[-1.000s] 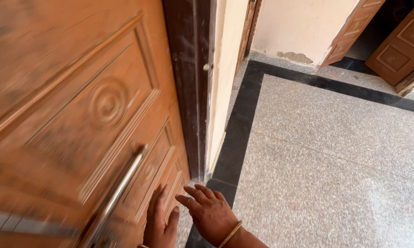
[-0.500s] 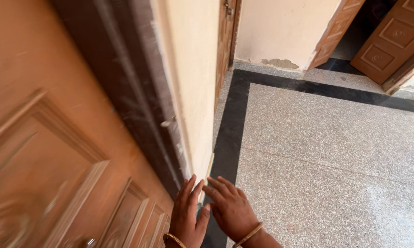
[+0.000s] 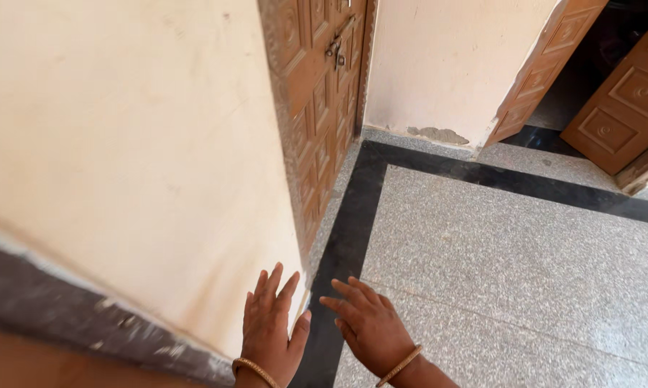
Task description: The person works the latch and sliding bolts of a wooden double door, lifting the hasp and sliding the bolts to secure and release the door. They repeatedly manipulate the metal latch hardware and door handles throughout the clip.
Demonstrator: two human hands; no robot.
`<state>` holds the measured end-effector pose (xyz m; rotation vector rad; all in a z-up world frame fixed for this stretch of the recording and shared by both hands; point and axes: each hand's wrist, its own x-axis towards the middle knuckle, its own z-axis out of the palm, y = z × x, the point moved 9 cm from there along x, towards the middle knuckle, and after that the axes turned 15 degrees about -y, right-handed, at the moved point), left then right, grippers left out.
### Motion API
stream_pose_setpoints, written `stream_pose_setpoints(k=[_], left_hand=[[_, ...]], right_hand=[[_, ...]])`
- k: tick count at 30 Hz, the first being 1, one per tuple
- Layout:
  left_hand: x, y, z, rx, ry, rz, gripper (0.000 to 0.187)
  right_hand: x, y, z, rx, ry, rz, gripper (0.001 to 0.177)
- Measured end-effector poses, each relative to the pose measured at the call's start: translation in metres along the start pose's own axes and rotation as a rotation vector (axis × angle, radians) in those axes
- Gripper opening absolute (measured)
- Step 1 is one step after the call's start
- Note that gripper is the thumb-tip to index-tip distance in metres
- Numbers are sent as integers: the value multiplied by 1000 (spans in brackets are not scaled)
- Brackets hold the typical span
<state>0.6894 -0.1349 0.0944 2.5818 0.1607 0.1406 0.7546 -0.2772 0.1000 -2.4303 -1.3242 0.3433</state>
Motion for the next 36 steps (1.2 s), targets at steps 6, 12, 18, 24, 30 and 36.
stream_pose_setpoints(k=[6,12,18,24,30,36], left_hand=[[93,38,4,80,-79,-41,68],[200,40,-1,122,-30,-1,69],[336,20,2,93,-51,75,70],[475,-4,-17,66,-78,102,74],[569,-20,-21,101,-62,133,75],[655,-25,-16,119,-46,181,72]], right_hand=[[36,64,-66,23,54,7,40],[103,118,-123,-78,83,-19,43],[220,187,-170,-106,69,-22,45],[328,250,-213,-76,74,20,52],[395,313,-231,-12,76,74,63],[447,380,-236,-12,33,20,68]])
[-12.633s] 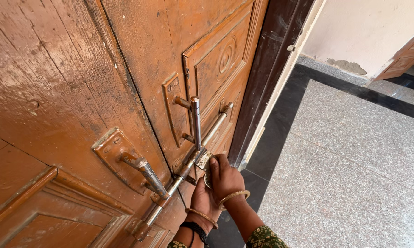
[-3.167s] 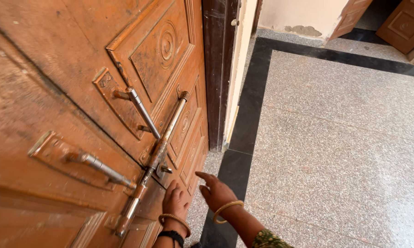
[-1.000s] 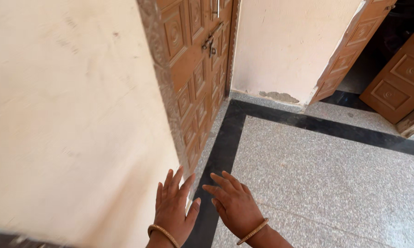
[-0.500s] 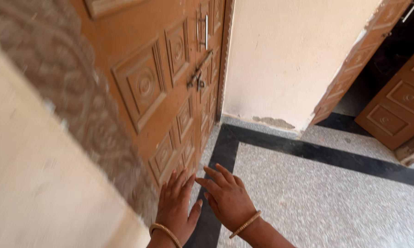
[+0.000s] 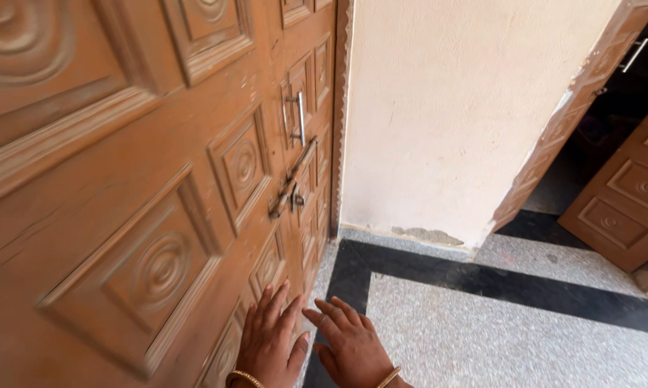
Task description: The person works the latch and sliding bolts of a wooden double door, lifting the hasp and sliding the bolts to secure and release the door. They repeatedly manipulate the metal latch hardware and door handles throughout the clip.
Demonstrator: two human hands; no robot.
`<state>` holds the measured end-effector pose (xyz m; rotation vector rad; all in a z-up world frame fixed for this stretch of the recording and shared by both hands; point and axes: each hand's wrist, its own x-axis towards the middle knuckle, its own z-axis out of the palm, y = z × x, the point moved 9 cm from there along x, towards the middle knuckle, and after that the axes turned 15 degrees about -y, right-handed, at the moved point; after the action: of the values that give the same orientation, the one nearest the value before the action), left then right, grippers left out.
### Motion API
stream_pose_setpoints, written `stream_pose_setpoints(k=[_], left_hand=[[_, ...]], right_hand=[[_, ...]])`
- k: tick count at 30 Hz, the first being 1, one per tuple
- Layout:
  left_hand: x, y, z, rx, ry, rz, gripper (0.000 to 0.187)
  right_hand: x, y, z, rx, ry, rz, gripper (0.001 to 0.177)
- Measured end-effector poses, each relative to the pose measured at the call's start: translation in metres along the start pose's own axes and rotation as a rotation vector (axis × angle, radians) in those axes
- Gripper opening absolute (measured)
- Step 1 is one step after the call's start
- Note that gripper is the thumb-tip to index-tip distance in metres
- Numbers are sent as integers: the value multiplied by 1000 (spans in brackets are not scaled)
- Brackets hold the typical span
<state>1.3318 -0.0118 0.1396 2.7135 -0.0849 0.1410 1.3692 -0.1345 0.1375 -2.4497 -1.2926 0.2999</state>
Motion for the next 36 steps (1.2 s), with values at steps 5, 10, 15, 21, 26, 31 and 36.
stream_pose_setpoints(k=[5,10,15,21,26,31,36], left_hand=[[79,-11,-13,71,17,-60,73],[172,-25,-35,155,-28,-203,72],[236,-29,-70,266,61,-196,76],[298,-62,-96,-19,-38,-367,63],[345,-111,-13,-293,-290,-481,61],[389,-189,99,-908,-83,-470,72],[404,-264,178,-1364,375,-499,79]], right_hand=[[47,76,-24,20,-82,-11,64],[96,166,-59,43,-254,48,58],[142,231,-78,79,-341,42,56],[209,250,-71,168,-404,-4,60],[277,257,-73,295,-251,3,59],[347,285,-64,471,-268,193,57],[406,306,-50,611,-239,266,59]])
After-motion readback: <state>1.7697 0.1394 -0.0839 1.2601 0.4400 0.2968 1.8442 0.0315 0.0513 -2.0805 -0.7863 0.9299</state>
